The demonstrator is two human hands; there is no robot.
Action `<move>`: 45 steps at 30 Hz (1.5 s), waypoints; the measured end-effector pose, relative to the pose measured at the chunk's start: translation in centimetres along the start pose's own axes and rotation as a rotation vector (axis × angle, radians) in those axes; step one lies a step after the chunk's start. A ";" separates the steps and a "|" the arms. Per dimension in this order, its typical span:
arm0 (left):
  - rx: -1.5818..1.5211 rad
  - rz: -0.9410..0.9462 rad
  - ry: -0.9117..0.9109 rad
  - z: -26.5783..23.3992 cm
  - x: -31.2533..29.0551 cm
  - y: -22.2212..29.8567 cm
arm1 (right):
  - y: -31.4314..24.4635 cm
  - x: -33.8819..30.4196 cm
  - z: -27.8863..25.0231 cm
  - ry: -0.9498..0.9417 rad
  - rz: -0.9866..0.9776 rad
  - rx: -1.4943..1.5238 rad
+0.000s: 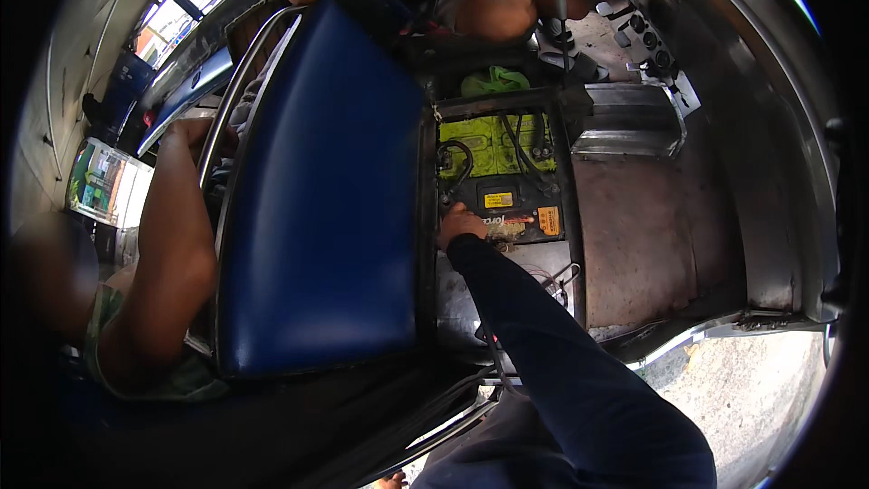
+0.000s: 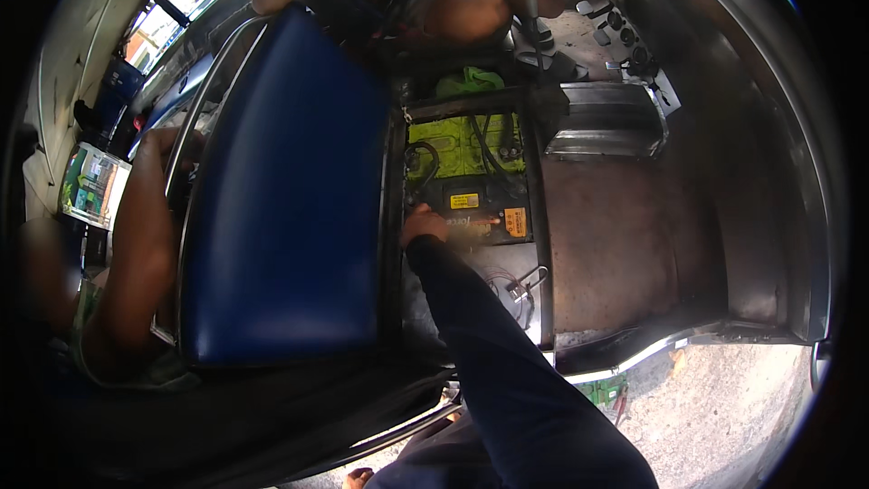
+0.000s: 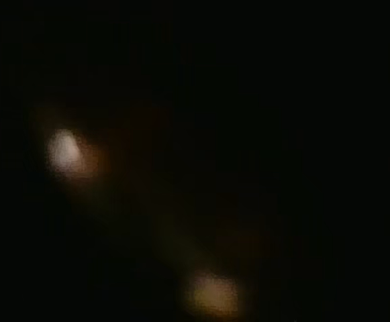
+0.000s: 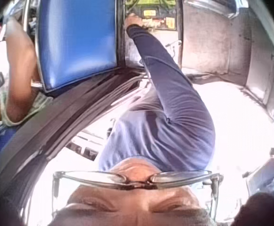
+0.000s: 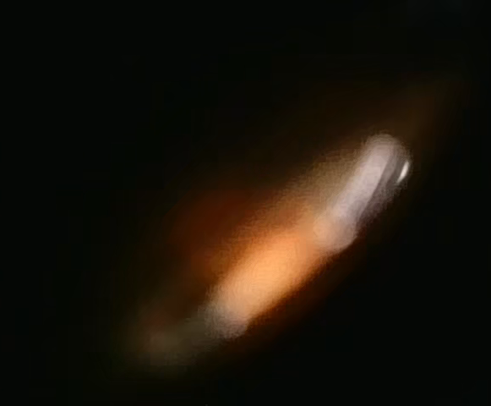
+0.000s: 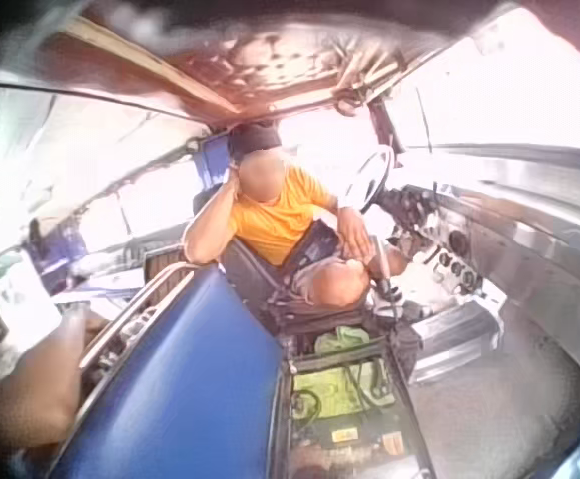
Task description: The person walks through a vehicle repair yard and approaches a three-wheeled vehicle with its battery compartment open. They remove an old yellow battery, place it aside, and install a new green battery into the compartment. They then connect the battery terminals using a wrench while another person assists nearby.
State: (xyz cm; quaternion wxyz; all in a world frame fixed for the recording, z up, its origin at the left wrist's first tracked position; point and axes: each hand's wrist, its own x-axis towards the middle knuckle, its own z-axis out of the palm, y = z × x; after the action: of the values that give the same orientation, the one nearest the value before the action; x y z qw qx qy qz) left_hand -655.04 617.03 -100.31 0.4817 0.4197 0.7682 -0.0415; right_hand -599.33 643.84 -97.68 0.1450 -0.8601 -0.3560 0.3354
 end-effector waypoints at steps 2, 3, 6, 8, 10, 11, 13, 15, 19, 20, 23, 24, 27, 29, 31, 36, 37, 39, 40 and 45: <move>-0.033 0.262 0.143 -2.4 -1.4 9.8 | -0.4 0.8 -1.3 -0.066 -0.018 0.039; -0.048 0.439 0.230 -3.7 -2.6 16.2 | -0.5 0.6 -1.6 -0.070 -0.012 0.043; -0.080 0.994 0.468 -7.7 -10.3 37.6 | -0.5 0.8 -1.8 -0.063 0.037 -0.019; -0.075 1.246 0.569 -8.7 -16.5 47.9 | -0.4 1.7 -1.5 -0.050 0.091 -0.020; -0.041 1.327 0.608 -9.0 -20.9 54.2 | -1.2 1.8 -0.6 -0.052 0.121 0.062; -0.021 1.342 0.605 -8.4 -23.3 56.8 | -1.2 1.8 -1.1 -0.060 0.129 0.056; 0.023 1.293 0.593 -7.9 -24.9 59.1 | -1.6 1.7 -0.8 -0.075 0.127 0.037; 0.065 1.255 0.586 -7.3 -25.7 60.4 | -1.3 1.6 -1.1 -0.067 0.104 0.004; 0.098 1.215 0.570 -7.2 -26.1 61.0 | -0.6 1.0 -1.3 -0.072 0.057 -0.036; 0.107 1.208 0.565 -7.0 -26.5 61.1 | -0.1 0.7 -1.8 -0.102 0.017 -0.043; 0.139 1.205 0.555 -6.9 -27.3 61.1 | -0.2 -2.6 -5.5 -0.097 -0.114 -0.037; 0.130 1.229 0.544 -6.7 -27.4 61.2 | 0.5 -3.9 -6.5 -0.029 -0.141 -0.025; 0.081 1.291 0.528 -6.8 -25.4 58.5 | 1.7 -9.3 -9.1 0.110 -0.302 0.075; 0.019 1.348 0.517 -7.4 -23.5 55.0 | 3.4 -14.8 -11.6 0.206 -0.399 0.183; -0.029 1.340 0.484 -7.6 -20.7 49.7 | 6.7 -20.8 -13.7 0.314 -0.440 0.275; -0.025 0.822 0.152 -4.3 -2.2 25.8 | 18.6 -34.8 -15.3 0.586 -0.427 0.172; 0.040 0.684 0.078 -3.9 0.5 21.1 | 21.2 -38.3 -14.9 0.616 -0.364 0.134; 0.225 0.508 -0.155 -1.2 5.7 14.8 | 25.4 -46.3 -12.6 0.663 -0.131 -0.057; 0.327 0.447 -0.271 -0.3 8.1 12.2 | 26.8 -50.2 -10.8 0.662 0.000 -0.174; 0.663 0.470 -0.533 1.7 13.0 7.4 | 31.4 -66.3 4.8 0.541 0.202 -0.248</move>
State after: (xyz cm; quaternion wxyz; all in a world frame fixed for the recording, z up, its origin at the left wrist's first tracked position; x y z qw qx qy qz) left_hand -651.17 628.88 -108.77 0.4983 0.6874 0.4478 -0.2803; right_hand -621.02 574.69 -85.11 0.0945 -0.9602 -0.2556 0.0612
